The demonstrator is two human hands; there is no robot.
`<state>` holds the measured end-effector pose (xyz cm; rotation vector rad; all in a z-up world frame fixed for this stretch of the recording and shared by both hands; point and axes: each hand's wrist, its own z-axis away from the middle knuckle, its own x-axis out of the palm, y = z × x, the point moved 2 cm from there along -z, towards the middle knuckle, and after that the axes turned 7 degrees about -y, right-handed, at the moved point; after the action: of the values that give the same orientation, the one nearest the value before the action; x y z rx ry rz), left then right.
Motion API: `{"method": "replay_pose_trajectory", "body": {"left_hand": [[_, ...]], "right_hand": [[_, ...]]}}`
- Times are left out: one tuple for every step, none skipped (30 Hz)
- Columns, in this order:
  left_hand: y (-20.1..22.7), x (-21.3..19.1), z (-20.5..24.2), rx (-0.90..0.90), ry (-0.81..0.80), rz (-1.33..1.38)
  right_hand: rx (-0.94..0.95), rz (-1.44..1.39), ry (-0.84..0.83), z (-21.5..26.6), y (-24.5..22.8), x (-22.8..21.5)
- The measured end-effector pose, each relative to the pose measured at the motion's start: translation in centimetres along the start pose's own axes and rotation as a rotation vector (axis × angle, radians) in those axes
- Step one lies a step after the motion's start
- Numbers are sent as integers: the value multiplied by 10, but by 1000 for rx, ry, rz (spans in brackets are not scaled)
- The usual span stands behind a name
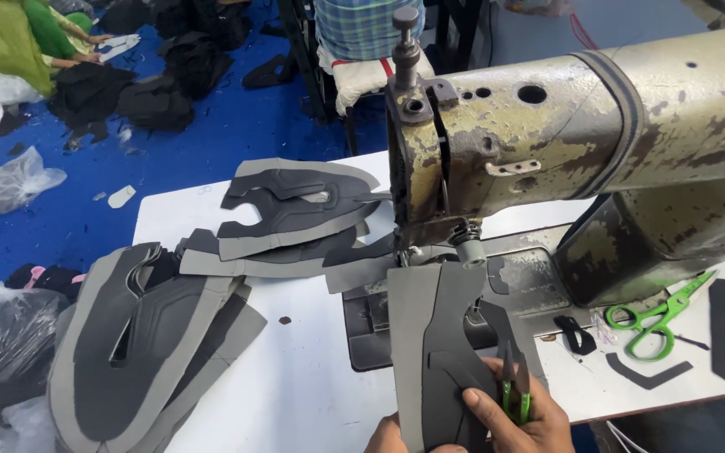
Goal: Stitching together cut pieces of synthetic material to form shoe uppers using an industrial sewing machine.
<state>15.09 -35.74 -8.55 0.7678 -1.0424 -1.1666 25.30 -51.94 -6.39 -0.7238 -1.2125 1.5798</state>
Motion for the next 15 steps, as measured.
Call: {"method": "replay_pose_trajectory", "body": {"left_hand": [[-2, 0, -1, -11, -2, 7], [-6, 2, 0, -12, -3, 7], [-11, 2, 1, -51, 46, 4], [-16, 2, 1, -89, 96, 0], [-17, 0, 1, -89, 95, -1], [-19, -2, 2, -112, 125, 3], [-21, -5, 2, -135, 154, 7], [-21, -7, 1, -132, 154, 7], [-21, -9, 0, -116, 136, 14], [-21, -11, -2, -98, 122, 24], [-24, -13, -3, -94, 125, 26], [-27, -15, -3, -86, 144, 21], [-31, -17, -3, -79, 163, 16], [-36, -17, -3, -80, 164, 21], [-41, -17, -3, -74, 180, 17]], "right_hand": [[-5, 6, 2, 0, -1, 0], [-4, 7, 3, 0, -1, 0], [2, -25, 4, 1, 0, -1], [7, -57, 4, 0, 1, -1], [7, -57, 4, 0, -2, -6], [15, 17, 15, 0, -5, -11], [23, 90, 26, 0, -9, -15], [21, 91, 25, -2, -3, -25], [-35, 228, 74, -4, 2, -36], [-92, 368, 121, -7, 6, -46], [-95, 371, 117, -14, 28, -65], [-139, 465, 164, -20, 50, -85], [-183, 559, 211, -26, 72, -104], [-181, 564, 209, -48, 112, -131], [-59, 491, 170, -62, 155, -160]]}}
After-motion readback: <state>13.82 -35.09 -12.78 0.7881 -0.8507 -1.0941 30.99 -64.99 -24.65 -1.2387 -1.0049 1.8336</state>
